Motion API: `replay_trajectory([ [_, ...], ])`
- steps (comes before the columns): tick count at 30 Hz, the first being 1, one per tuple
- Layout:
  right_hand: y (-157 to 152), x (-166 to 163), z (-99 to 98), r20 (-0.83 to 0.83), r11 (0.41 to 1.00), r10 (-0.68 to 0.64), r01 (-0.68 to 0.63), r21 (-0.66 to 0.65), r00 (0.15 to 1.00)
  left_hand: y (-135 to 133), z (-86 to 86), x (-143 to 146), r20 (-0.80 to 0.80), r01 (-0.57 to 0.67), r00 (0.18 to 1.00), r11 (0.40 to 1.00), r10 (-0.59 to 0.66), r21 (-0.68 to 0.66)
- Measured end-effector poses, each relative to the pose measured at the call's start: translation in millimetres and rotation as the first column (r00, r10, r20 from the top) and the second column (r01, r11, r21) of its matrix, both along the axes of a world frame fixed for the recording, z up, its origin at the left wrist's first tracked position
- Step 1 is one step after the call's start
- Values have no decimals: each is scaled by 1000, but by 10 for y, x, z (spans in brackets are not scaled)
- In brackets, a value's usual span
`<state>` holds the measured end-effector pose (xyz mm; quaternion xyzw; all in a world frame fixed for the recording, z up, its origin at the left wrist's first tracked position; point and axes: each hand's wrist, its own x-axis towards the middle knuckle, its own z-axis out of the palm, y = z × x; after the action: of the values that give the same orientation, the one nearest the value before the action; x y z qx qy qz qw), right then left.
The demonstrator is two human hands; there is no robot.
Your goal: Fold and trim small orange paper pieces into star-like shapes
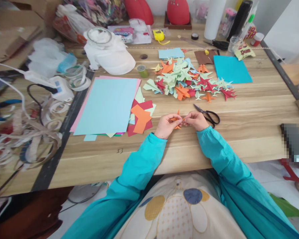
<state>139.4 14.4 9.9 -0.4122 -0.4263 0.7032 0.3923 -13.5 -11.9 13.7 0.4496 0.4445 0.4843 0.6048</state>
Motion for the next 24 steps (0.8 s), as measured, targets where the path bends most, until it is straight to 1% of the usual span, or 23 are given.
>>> replay_trajectory([
  [5, 8, -18, -17, -27, 999, -8, 7, -48, 1000, -8, -4, 28, -14, -21, 1000, 1000, 21, -8],
  [14, -1, -50, -32, -50, 996, -47, 43, -75, 998, -10, -12, 49, -7, -41, 999, 999, 41, -28],
  [19, 2, -34, 2, -80, 997, -27, 21, -70, 996, -16, 2, 54, 19, -62, 998, 997, 62, -45],
  [24, 4, -25, 11, -72, 999, -11, 8, -40, 997, -16, 22, 56, 33, -73, 997, 995, 75, -62],
])
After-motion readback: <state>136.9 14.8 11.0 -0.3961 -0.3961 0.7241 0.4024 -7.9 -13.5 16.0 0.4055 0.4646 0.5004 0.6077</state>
